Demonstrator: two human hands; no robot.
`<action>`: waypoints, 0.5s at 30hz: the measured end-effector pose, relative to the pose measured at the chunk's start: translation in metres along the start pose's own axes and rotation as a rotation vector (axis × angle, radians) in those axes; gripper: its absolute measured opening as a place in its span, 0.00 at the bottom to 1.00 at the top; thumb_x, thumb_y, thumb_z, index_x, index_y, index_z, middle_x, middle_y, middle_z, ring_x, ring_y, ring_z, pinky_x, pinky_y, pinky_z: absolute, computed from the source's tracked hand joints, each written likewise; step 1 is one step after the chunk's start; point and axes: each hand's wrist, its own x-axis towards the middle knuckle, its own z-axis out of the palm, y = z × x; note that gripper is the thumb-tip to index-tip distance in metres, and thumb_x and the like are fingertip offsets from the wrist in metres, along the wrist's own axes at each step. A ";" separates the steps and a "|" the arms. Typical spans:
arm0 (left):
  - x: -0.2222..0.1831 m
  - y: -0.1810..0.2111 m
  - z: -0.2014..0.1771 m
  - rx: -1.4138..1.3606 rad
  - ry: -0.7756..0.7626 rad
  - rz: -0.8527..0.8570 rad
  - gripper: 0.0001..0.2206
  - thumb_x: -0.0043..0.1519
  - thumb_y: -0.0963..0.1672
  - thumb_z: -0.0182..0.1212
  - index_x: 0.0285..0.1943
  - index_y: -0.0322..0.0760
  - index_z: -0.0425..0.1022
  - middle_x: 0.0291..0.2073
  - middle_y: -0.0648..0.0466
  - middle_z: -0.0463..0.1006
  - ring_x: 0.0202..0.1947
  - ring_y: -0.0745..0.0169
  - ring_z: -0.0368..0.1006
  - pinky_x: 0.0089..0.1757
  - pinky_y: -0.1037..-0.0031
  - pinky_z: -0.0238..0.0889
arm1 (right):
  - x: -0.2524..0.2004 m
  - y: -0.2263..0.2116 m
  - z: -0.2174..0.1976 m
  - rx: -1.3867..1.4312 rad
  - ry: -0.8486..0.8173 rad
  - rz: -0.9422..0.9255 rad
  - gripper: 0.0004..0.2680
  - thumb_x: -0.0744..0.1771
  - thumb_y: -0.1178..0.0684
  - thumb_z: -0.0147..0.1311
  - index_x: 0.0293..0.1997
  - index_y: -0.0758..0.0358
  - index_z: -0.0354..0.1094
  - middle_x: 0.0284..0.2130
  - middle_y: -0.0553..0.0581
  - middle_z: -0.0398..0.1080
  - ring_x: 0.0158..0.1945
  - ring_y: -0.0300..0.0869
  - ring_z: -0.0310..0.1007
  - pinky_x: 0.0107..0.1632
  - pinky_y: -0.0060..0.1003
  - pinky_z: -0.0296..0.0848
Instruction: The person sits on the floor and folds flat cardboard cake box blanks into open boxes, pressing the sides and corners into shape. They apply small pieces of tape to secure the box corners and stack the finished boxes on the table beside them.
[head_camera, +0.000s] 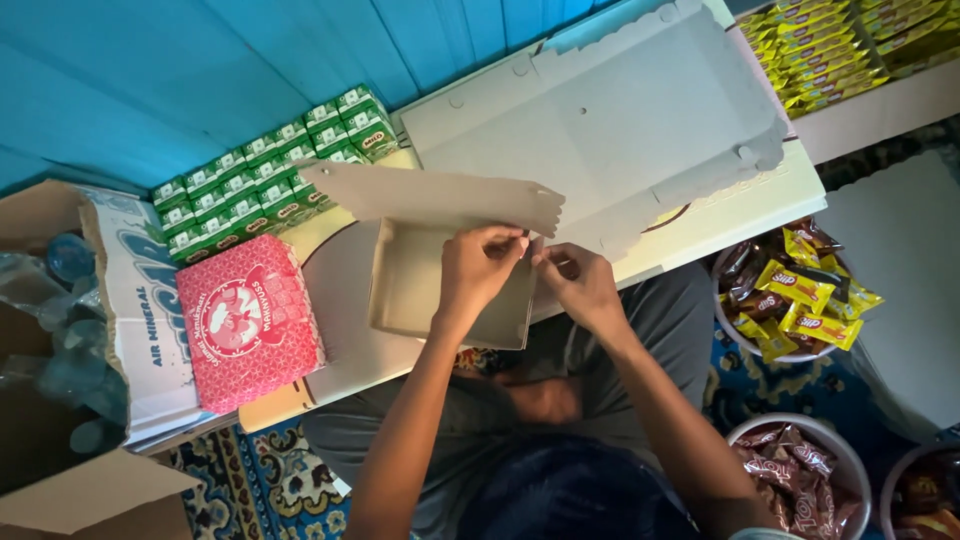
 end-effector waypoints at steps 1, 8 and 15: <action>-0.002 0.001 -0.001 -0.008 -0.004 -0.010 0.11 0.59 0.47 0.65 0.46 0.41 0.86 0.38 0.48 0.86 0.40 0.52 0.84 0.41 0.69 0.76 | 0.000 0.000 0.000 -0.014 0.009 -0.004 0.13 0.67 0.46 0.56 0.48 0.66 0.78 0.34 0.69 0.78 0.37 0.55 0.80 0.41 0.47 0.77; -0.005 0.000 0.004 -0.028 0.011 0.004 0.11 0.59 0.46 0.65 0.46 0.39 0.86 0.38 0.46 0.86 0.39 0.50 0.84 0.41 0.67 0.76 | 0.003 0.014 0.002 0.105 -0.011 0.023 0.13 0.65 0.46 0.55 0.48 0.62 0.78 0.37 0.67 0.78 0.43 0.56 0.79 0.50 0.54 0.75; -0.007 0.000 0.003 -0.091 0.032 0.016 0.09 0.59 0.43 0.65 0.45 0.37 0.85 0.37 0.44 0.86 0.38 0.53 0.84 0.39 0.71 0.77 | 0.009 0.025 0.009 0.178 -0.008 0.029 0.13 0.66 0.47 0.55 0.48 0.64 0.77 0.45 0.72 0.76 0.56 0.68 0.73 0.58 0.70 0.65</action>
